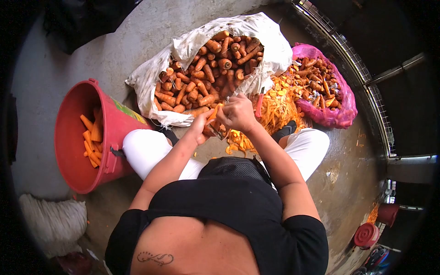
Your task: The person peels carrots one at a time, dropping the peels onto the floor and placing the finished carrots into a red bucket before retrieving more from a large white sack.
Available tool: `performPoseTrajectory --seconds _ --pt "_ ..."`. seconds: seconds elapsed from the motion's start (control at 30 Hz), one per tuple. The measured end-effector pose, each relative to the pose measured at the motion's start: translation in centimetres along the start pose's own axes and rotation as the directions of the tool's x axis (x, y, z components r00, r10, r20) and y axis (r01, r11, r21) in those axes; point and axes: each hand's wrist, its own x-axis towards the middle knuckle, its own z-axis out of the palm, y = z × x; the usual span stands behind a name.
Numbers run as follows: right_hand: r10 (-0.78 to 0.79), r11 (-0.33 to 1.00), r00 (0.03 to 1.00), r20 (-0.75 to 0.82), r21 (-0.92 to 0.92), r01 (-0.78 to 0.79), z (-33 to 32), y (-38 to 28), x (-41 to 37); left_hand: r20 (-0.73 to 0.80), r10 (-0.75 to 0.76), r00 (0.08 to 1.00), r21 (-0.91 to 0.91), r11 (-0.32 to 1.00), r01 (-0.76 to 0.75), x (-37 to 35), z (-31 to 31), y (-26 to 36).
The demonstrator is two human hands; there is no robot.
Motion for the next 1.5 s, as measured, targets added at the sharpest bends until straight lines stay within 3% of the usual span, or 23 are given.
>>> performPoseTrajectory --seconds 0.1,0.17,0.3,0.33,0.37,0.43,0.53,0.63,0.7,0.73,0.77,0.83,0.93,1.2,1.5 --pt "0.009 1.000 1.000 0.017 -0.006 -0.009 0.2 0.6 0.1 0.023 0.015 1.000 -0.028 0.999 -0.015 0.0 -0.3 0.0" --pt "0.094 0.995 0.995 -0.018 -0.024 -0.095 0.1 1.6 0.4 0.058 0.012 0.998 -0.001 1.000 -0.012 0.0 -0.5 0.2" --pt "0.235 0.949 0.972 -0.006 -0.214 -0.231 -0.7 5.6 0.6 0.111 -0.022 0.994 0.036 0.999 0.018 -0.2 -0.1 -0.3" --pt "0.264 0.911 0.961 0.081 -0.349 -0.221 -0.8 7.1 0.4 0.164 -0.035 0.986 0.051 0.998 0.027 -0.5 -0.1 0.1" --pt "0.178 0.867 0.982 0.068 -0.482 -0.124 -0.4 8.9 0.0 0.214 -0.048 0.976 0.066 0.997 0.035 -0.8 0.1 0.3" --pt "0.402 0.730 0.916 0.006 -0.605 -0.316 0.1 10.8 -1.2 0.221 -0.039 0.974 0.068 0.997 0.024 -1.1 0.4 0.7" --pt "0.566 0.700 0.819 -0.098 -0.467 -0.540 -0.5 11.0 -2.4 0.215 0.028 0.976 0.068 0.997 -0.043 -0.9 0.2 0.8" --pt "0.690 0.677 0.722 -0.052 -0.306 -0.669 -1.5 8.7 -2.6 0.183 0.025 0.983 -0.050 0.999 -0.016 0.1 0.1 0.8" --pt "0.746 0.666 0.664 0.054 -0.066 -0.743 -2.1 6.1 -2.1 0.106 0.025 0.994 -0.072 0.997 -0.017 0.8 0.2 0.4" --pt "0.699 0.715 0.713 0.059 -0.070 -0.695 -1.9 5.2 -2.1 0.072 0.018 0.997 -0.084 0.996 -0.012 1.2 -0.1 0.1" --pt "0.454 0.880 0.890 -0.037 -0.139 -0.454 -1.8 4.0 -2.1 0.038 0.013 0.999 -0.095 0.995 -0.009 1.7 -0.3 -0.2" --pt "0.319 0.944 0.946 -0.058 -0.066 -0.322 -1.7 2.0 -1.5 0.028 0.000 1.000 -0.119 0.993 0.004 2.3 -0.6 -0.5" --pt "0.101 0.988 0.994 -0.041 -0.111 -0.105 -1.8 0.3 -0.6 0.011 -0.031 0.999 -0.121 0.992 0.032 2.0 -0.2 -0.3" --pt "0.026 0.992 0.999 -0.040 -0.124 -0.031 -1.5 -0.7 0.3 -0.078 -0.031 0.997 -0.122 0.992 0.021 0.0 1.3 0.6" --pt "-0.033 0.994 0.999 -0.027 -0.107 0.029 -1.0 -0.7 0.0 -0.043 -0.056 0.998 -0.089 0.995 0.052 -0.6 0.8 0.2"
